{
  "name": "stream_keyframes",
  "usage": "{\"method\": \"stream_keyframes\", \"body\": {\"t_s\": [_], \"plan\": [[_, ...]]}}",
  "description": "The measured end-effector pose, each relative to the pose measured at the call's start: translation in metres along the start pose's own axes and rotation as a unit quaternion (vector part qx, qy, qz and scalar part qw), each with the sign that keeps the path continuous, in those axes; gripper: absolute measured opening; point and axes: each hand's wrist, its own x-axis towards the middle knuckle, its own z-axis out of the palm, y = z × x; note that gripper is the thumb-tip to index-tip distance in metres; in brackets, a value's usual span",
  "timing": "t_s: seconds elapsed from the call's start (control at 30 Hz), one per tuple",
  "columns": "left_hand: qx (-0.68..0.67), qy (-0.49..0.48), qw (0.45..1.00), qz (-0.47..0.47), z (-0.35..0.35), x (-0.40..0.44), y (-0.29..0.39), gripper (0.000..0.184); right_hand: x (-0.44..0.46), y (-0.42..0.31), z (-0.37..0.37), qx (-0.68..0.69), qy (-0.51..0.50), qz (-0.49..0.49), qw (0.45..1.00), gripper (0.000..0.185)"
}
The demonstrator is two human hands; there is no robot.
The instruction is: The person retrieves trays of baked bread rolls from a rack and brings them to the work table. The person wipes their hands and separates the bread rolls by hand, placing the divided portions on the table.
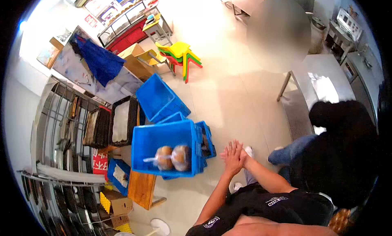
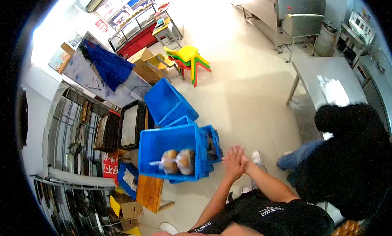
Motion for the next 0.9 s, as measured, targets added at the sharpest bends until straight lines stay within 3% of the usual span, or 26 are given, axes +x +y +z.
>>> {"method": "stream_keyframes", "body": {"t_s": [0.1, 0.13, 0.17, 0.2, 0.23, 0.27, 0.33, 0.37, 0.4, 0.43, 0.47, 0.5, 0.53, 0.57, 0.63, 0.67, 0.7, 0.73, 0.8, 0.87, 0.9], "plan": [[-0.018, 0.032, 0.999, -0.036, 0.046, 0.078, -0.105, 0.063, 0.048, -0.079, 0.046, -0.033, -0.046, -0.060, 0.997, 0.092], [0.008, 0.010, 0.998, -0.063, 0.046, 0.113, -0.136, 0.067, 0.065, -0.113, 0.061, -0.081, -0.107, -0.063, 0.989, 0.100], [-0.014, 0.057, 0.992, -0.114, 0.057, 0.143, -0.167, 0.065, 0.084, -0.150, 0.071, -0.148, -0.099, -0.060, 0.982, 0.098], [-0.116, -0.010, 0.964, -0.238, 0.055, 0.171, -0.201, 0.060, 0.098, -0.184, 0.082, -0.210, -0.088, -0.057, 0.972, 0.096], [-0.041, -0.004, 0.990, -0.134, 0.086, 0.186, -0.271, 0.053, 0.113, -0.221, 0.098, -0.268, -0.078, -0.058, 0.959, 0.094], [-0.033, -0.053, 0.966, -0.250, 0.109, 0.191, -0.329, 0.051, 0.127, -0.258, 0.121, -0.269, -0.028, -0.093, 0.958, 0.079], [-0.022, 0.028, 0.901, -0.432, 0.058, 0.240, -0.335, 0.050, 0.161, -0.348, 0.159, -0.314, -0.004, -0.131, 0.940, 0.069], [-0.036, 0.007, 0.872, -0.489, 0.060, 0.254, -0.375, 0.051, 0.173, -0.389, 0.170, -0.340, 0.016, -0.150, 0.928, 0.065], [-0.150, -0.001, 0.822, -0.549, 0.043, 0.279, -0.388, 0.049, 0.191, -0.426, 0.177, -0.317, 0.084, -0.197, 0.924, 0.055], [-0.291, 0.093, 0.747, -0.591, 0.041, 0.300, -0.398, 0.043, 0.211, -0.466, 0.172, -0.329, 0.104, -0.210, 0.915, 0.052], [-0.373, 0.155, 0.713, -0.573, 0.037, 0.320, -0.408, 0.037, 0.233, -0.508, 0.158, -0.345, 0.120, -0.220, 0.905, 0.049], [-0.377, 0.163, 0.693, -0.592, 0.029, 0.340, -0.406, 0.036, 0.248, -0.544, 0.142, -0.363, 0.135, -0.229, 0.893, 0.048], [-0.361, 0.161, 0.677, -0.621, 0.042, 0.358, -0.430, 0.035, 0.265, -0.582, 0.134, -0.336, 0.134, -0.233, 0.903, 0.032], [-0.364, 0.165, 0.684, -0.610, 0.053, 0.367, -0.450, 0.034, 0.274, -0.611, 0.143, -0.338, 0.150, -0.256, 0.893, 0.028], [-0.251, 0.065, 0.699, -0.667, 0.080, 0.386, -0.490, 0.033, 0.292, -0.660, 0.163, -0.338, 0.178, -0.301, 0.874, 0.030], [-0.186, 0.015, 0.708, -0.681, 0.087, 0.406, -0.509, 0.033, 0.309, -0.693, 0.174, -0.349, 0.200, -0.277, 0.872, 0.035], [-0.078, -0.138, 0.772, -0.615, 0.088, 0.427, -0.518, 0.032, 0.321, -0.724, 0.157, -0.358, 0.226, -0.252, 0.870, 0.044], [0.045, -0.261, 0.815, -0.516, 0.088, 0.450, -0.526, 0.031, 0.335, -0.752, 0.142, -0.359, 0.253, -0.230, 0.869, 0.039], [-0.077, -0.213, 0.919, -0.321, 0.077, 0.520, -0.570, 0.029, 0.379, -0.821, 0.146, -0.337, 0.331, -0.203, 0.857, 0.030], [-0.192, -0.163, 0.961, -0.117, 0.047, 0.548, -0.561, 0.027, 0.390, -0.874, 0.178, -0.279, 0.451, -0.160, 0.832, 0.022], [-0.300, -0.156, 0.917, -0.212, 0.035, 0.585, -0.568, 0.024, 0.404, -0.902, 0.193, -0.285, 0.424, -0.196, 0.837, 0.020]]}}
